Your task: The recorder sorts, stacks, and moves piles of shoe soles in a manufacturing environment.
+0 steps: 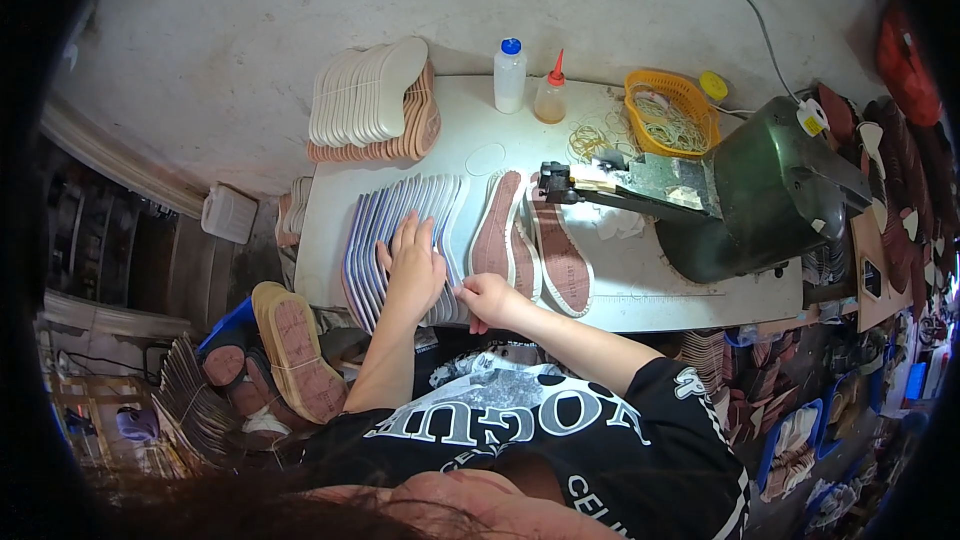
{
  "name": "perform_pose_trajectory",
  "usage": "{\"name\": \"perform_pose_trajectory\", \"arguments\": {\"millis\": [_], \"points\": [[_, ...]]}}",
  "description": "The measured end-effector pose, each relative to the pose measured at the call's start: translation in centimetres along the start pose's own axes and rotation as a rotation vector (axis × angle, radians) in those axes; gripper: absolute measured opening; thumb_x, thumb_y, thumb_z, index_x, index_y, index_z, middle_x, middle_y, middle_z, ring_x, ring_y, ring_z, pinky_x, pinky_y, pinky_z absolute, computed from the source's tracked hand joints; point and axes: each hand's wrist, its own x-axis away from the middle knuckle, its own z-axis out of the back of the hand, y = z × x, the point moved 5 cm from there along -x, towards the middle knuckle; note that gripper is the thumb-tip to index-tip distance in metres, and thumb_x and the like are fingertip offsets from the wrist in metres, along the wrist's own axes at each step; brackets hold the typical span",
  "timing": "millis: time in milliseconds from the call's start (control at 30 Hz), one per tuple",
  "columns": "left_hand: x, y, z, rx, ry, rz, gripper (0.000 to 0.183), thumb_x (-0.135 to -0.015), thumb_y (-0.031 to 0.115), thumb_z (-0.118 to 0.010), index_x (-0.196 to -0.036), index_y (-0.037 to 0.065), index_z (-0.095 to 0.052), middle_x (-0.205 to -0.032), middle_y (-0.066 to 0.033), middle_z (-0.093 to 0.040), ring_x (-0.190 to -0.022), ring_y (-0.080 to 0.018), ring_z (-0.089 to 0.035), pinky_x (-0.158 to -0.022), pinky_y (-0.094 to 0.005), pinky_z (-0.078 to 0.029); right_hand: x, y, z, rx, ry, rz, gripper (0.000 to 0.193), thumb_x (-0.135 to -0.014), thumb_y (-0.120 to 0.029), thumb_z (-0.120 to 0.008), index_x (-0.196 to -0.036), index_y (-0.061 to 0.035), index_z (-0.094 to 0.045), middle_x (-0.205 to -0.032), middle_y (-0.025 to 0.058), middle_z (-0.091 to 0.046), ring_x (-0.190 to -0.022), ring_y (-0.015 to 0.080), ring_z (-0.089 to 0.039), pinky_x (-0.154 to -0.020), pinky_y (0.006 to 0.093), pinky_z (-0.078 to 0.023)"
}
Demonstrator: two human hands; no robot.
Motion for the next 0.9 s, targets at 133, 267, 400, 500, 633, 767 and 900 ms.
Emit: {"name": "perform_pose_trajectory", "arguments": {"millis": [133, 267, 400, 500, 633, 767, 900], "points": [[-0.1, -0.4, 0.0, 0.078, -0.004, 0.0, 0.045, -0.08, 0.011, -0.052, -0.124, 0.005, -0.052, -0.142, -0.0179, -0.037, -0.136, -0.0302, -0.028, -0.105, -0.065, -0.013, 1.4, -1.4, 1.3, 0.22, 0.138, 0.155, 0.029, -0.091, -0.022, -0.053, -0.077, 0.0023, -0.059, -0.062, 0.0159, -0.06, -0.051, 0.0271, -0.062, -0.053, 0.0413, -0.049], [-0.7, 0.0, 0.4, 0.086, 0.005, -0.01, 0.03, -0.082, 0.013, -0.054, -0.111, 0.005, -0.061, -0.141, -0.0194, -0.039, -0.136, -0.0346, -0.026, -0.106, -0.0635, -0.012, 5.0, -5.7, 3.6, 0.649, 0.527, 0.578, 0.023, -0.085, -0.021, -0.056, -0.071, -0.0023, -0.061, -0.066, 0.0176, -0.061, -0.06, 0.0343, -0.061, -0.057, 0.0435, -0.048], [-0.5, -0.3, 1.3, 0.581, 0.333, 0.015, 0.038, -0.086, 0.015, -0.059, -0.12, 0.002, -0.049, -0.142, -0.0223, -0.034, -0.136, -0.0354, -0.024, -0.111, -0.0472, -0.017, 9.2, -8.1, 5.1, 0.567, 0.574, 0.581, 0.019, -0.084, -0.018, -0.058, -0.073, -0.002, -0.061, -0.066, 0.0168, -0.06, -0.061, 0.0347, -0.059, -0.057, 0.0424, -0.047], [-0.5, -0.4, 0.7, 1.013, 0.387, 0.149, 0.055, -0.09, 0.019, -0.059, -0.132, 0.0, -0.031, -0.144, -0.0204, -0.028, -0.134, -0.0287, -0.028, -0.11, -0.0412, -0.021, 11.4, -7.8, 5.9, 0.401, 0.555, 0.64, 0.015, -0.084, -0.013, -0.06, -0.077, 0.0002, -0.063, -0.062, 0.0136, -0.057, -0.055, 0.027, -0.056, -0.053, 0.0362, -0.043], [-1.9, 2.2, -0.5, 1.921, -0.048, 0.433, 0.044, -0.096, 0.026, -0.053, -0.129, -0.001, -0.042, -0.117, -0.0147, -0.058, -0.105, -0.0192, -0.06, -0.09, -0.0326, -0.049, 11.8, -6.3, 6.7, 0.129, 0.493, 0.636, 0.012, -0.085, -0.009, -0.062, -0.087, 0.0022, -0.066, -0.062, 0.0047, -0.054, -0.055, 0.0116, -0.046, -0.051, 0.0271, -0.037], [-2.6, 5.8, -0.4, 1.907, -0.313, 0.426, 0.047, -0.091, 0.035, -0.06, -0.122, 0.002, -0.049, -0.098, -0.0087, -0.065, -0.084, -0.015, -0.066, -0.073, -0.0282, -0.055, 9.0, -2.5, 7.0, -0.683, -0.082, 0.536, 0.041, -0.089, -0.035, -0.063, -0.101, 0.0046, -0.065, -0.076, 0.0029, -0.061, -0.065, 0.0079, -0.051, -0.059, 0.0221, -0.041], [-1.9, 10.7, 1.1, 1.806, -0.583, 0.16, 0.052, -0.084, 0.039, -0.069, -0.115, 0.001, -0.05, -0.095, -0.007, -0.064, -0.075, -0.0117, -0.063, -0.066, -0.0247, -0.054, 6.4, -3.9, 7.0, -0.777, -0.142, 0.556, 0.049, -0.083, -0.041, -0.07, -0.102, 0.0024, -0.061, -0.077, 0.0034, -0.062, -0.061, 0.0086, -0.053, -0.058, 0.0231, -0.044]]}}
